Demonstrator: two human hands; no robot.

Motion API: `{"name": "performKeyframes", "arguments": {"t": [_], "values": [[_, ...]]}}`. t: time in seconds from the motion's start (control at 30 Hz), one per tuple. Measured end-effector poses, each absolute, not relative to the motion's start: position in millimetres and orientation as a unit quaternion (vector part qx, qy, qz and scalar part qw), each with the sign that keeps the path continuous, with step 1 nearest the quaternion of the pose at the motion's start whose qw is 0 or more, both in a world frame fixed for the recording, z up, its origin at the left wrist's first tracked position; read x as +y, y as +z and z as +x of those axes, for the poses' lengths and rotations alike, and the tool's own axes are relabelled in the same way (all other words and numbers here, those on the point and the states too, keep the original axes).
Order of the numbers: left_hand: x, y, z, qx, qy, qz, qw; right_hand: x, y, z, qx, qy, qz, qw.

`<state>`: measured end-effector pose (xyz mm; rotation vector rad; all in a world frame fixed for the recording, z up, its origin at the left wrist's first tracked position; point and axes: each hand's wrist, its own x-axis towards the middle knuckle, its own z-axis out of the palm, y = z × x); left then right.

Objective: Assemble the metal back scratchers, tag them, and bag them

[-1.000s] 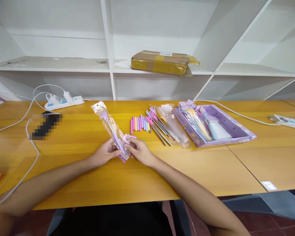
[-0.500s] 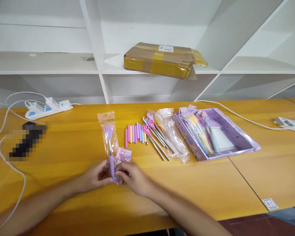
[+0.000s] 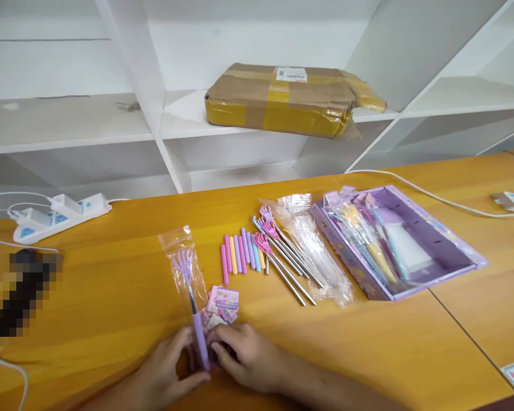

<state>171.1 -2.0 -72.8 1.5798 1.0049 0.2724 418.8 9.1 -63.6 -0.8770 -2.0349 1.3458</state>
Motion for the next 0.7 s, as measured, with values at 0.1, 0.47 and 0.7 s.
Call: {"name": "performKeyframes", "arguments": {"t": [0.1,0.47,0.7], "values": [[-4,-77,171,0.413,0.13,0.669,0.603,13,-61,421,-0.748,0.522,-0.318,0.26],[7,-73,164,0.406,0.121,0.701,0.573,22,-53,430,-0.776,0.507,-0.271,0.261],[10,-67,167,0.399,0.221,0.654,0.603,15,-66,433,-0.814,0.441,-0.245,0.29]]}}
